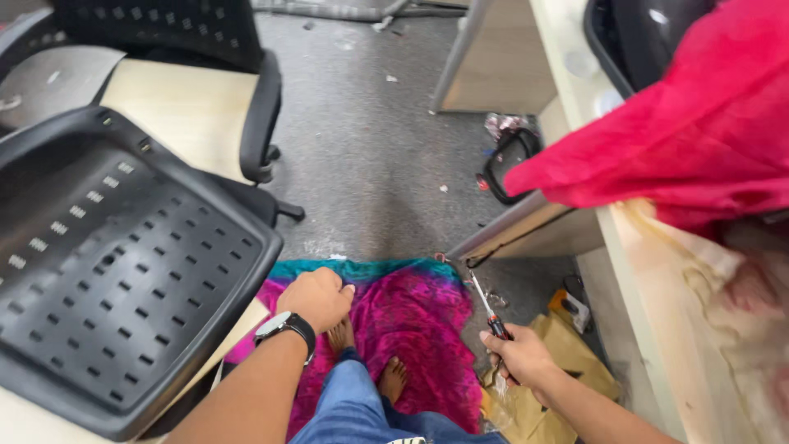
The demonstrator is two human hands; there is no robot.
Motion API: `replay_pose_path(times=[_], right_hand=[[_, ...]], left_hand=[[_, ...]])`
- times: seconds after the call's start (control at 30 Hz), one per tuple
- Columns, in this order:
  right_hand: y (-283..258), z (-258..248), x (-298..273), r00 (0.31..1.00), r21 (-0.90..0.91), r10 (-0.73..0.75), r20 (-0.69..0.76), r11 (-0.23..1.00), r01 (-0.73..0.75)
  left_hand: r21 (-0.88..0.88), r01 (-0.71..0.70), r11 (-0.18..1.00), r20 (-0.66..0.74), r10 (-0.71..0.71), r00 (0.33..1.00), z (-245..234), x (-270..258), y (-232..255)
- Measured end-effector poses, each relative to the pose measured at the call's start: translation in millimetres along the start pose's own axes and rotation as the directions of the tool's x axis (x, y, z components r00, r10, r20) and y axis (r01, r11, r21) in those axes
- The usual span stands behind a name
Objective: The person uses a screwdriver to remove screws from the underside of an office chair seat, detaching the seat from the gas lift mechanism. The person then removes the screws securing the metal mounting plate to the seat base.
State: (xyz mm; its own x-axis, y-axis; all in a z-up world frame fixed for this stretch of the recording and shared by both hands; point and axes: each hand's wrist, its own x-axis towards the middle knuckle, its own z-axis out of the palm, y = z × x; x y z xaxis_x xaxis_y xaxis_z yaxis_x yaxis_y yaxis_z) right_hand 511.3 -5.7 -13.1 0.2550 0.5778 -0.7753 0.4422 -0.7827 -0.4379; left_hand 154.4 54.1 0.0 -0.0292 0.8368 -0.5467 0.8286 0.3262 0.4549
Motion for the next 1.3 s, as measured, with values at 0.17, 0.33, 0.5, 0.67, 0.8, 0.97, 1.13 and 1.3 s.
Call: replay_pose_path(times=[0.17, 0.33, 0.5, 0.67, 0.8, 0.97, 1.13, 1.3], right_hand=[[64.3, -24.6, -27.1, 0.985, 0.252, 0.1, -0.138, 0.966, -0.062], [99.9, -26.1, -49.0, 0.936, 0.48, 0.234, -0.262, 0.873, -0.084], [113.0, -21.1, -84.4, 0.863, 0.683, 0.333, -0.381, 0.73, 0.019], [99.9, -21.0, -127.3, 0.76, 0.849, 0.478, -0.441, 0.496, 0.18], [86.4, -32.6, -158.8, 0.725, 0.875, 0.491, -0.483, 0.272, 0.4], [75.7, -49.2, -187.4, 0.644, 0.86, 0.598, -0.477, 0.165, 0.483], [100.0, -85.5, -187.7, 0.504, 0.764, 0.629, -0.592, 0.241, 0.598], [176.4, -130.3, -184.1, 0.276, 0.663, 0.702, -0.656, 0.362, 0.655]], left_hand=[[0.18, -0.277, 0.944, 0.135, 0.255, 0.957, 10.5, 18.4, 98.0], [0.226, -0.454, 0.862, 0.236, 0.404, 0.884, 33.3, 37.3, 170.9], [0.204, -0.623, 0.755, 0.345, 0.54, 0.768, 70.8, 48.1, 225.4], [0.1, -0.79, 0.605, 0.521, 0.644, 0.56, 100.9, 55.8, 283.2], [0.066, -0.875, 0.48, 0.486, 0.751, 0.448, 110.8, 57.7, 343.8], [-0.105, -0.916, 0.387, 0.385, 0.865, 0.321, 120.9, 33.1, 413.8], [-0.364, -0.881, 0.303, -0.002, 0.945, 0.326, 138.2, -7.0, 463.1], [-0.28, -0.898, 0.34, -0.309, 0.854, 0.42, 142.7, -13.3, 488.2]])
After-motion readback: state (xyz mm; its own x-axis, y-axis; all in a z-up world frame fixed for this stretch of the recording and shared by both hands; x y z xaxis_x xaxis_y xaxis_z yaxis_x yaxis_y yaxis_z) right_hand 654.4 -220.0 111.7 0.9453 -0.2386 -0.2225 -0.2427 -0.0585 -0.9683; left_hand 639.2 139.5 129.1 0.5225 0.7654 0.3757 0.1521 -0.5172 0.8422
